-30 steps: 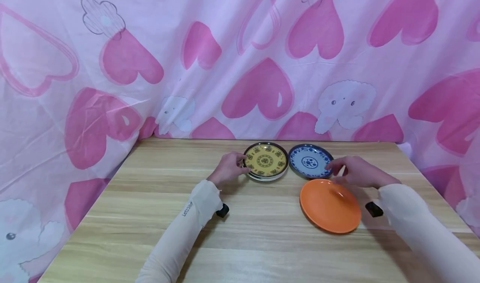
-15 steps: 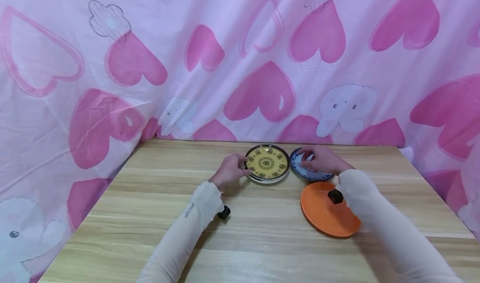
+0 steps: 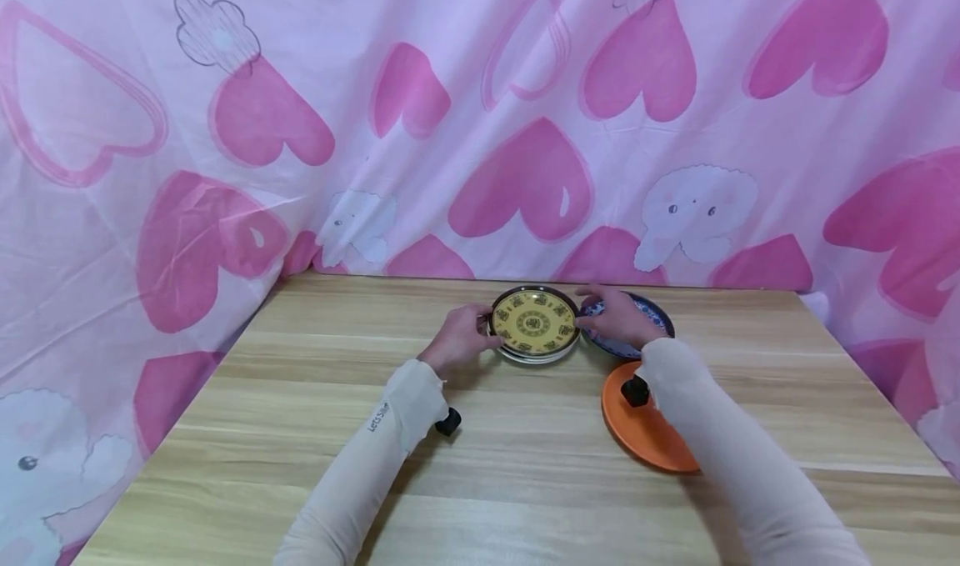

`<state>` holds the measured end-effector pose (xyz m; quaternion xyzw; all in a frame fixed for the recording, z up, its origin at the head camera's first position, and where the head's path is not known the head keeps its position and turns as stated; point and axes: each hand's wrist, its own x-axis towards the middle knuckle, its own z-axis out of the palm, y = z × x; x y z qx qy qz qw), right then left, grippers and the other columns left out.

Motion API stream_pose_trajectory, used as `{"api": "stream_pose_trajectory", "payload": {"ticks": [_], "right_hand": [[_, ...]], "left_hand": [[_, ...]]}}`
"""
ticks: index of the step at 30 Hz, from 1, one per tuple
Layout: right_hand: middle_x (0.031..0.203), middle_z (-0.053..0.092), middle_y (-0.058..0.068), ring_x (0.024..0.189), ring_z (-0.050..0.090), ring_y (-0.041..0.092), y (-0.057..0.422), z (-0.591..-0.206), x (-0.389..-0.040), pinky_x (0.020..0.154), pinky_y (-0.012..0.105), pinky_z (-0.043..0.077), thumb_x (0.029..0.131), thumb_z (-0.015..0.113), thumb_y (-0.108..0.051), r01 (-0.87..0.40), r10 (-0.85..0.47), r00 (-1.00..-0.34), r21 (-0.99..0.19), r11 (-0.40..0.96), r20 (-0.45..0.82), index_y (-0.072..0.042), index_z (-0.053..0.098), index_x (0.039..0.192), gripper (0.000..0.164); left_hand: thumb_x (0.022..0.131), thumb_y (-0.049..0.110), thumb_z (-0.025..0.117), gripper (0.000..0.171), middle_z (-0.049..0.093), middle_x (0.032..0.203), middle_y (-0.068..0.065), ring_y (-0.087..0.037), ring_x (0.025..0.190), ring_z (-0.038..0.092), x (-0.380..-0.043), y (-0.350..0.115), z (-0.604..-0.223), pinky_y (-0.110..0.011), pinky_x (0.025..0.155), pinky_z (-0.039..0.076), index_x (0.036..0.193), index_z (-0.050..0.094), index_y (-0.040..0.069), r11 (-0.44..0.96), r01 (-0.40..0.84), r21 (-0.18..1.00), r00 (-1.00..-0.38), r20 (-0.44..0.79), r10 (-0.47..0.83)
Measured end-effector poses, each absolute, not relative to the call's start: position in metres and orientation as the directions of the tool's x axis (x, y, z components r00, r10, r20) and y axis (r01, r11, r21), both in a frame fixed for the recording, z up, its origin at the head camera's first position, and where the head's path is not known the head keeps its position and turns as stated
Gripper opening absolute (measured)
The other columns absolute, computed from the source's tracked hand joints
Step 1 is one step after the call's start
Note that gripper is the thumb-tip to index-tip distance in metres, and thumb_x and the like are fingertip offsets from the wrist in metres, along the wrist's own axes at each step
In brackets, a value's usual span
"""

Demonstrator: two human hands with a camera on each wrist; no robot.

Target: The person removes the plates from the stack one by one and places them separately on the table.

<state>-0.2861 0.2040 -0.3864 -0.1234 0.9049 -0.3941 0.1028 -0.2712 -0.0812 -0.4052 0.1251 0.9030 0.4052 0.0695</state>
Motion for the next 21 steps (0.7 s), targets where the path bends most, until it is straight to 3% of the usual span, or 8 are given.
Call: {"api": "stream_pose_trajectory", "payload": {"ticks": [9, 15, 21], "right_hand": [[0.14, 0.051, 0.029, 0.076, 0.067, 0.025, 0.197, -0.395, -0.287, 0.066, 0.033, 0.06, 0.092, 0.07, -0.011, -0.106, -0.294, -0.95, -0.771, 0.628, -0.109, -0.002, 0.038, 0.151, 0.067], [0.144, 0.046, 0.03, 0.074, 0.067, 0.022, 0.193, -0.398, -0.286, 0.068, 0.038, 0.061, 0.091, 0.07, -0.009, -0.095, -0.292, -0.95, -0.787, 0.61, -0.111, -0.005, 0.042, 0.149, 0.064], [0.149, 0.041, 0.03, 0.071, 0.067, 0.018, 0.189, -0.401, -0.288, 0.066, 0.036, 0.061, 0.092, 0.07, -0.009, -0.101, -0.292, -0.95, -0.776, 0.623, -0.111, -0.004, 0.042, 0.15, 0.065]], "left_hand": [[0.085, 0.016, 0.08, 0.062, 0.067, 0.129, -0.017, -0.028, 0.12, 0.063, -0.273, -0.081, -0.407, -0.039, 0.108, 0.051, 0.139, 0.055, -0.001, 0.628, 0.161, 0.761, -0.959, -0.03, 0.282], [0.084, 0.015, 0.081, 0.064, 0.067, 0.129, -0.017, -0.028, 0.119, 0.064, -0.273, -0.081, -0.406, -0.038, 0.107, 0.051, 0.14, 0.054, -0.002, 0.604, 0.127, 0.786, -0.961, -0.053, 0.271], [0.083, 0.012, 0.081, 0.06, 0.068, 0.125, -0.017, -0.027, 0.115, 0.065, -0.273, -0.081, -0.404, -0.039, 0.106, 0.052, 0.136, 0.057, -0.002, 0.594, 0.113, 0.797, -0.962, -0.062, 0.266]]}}
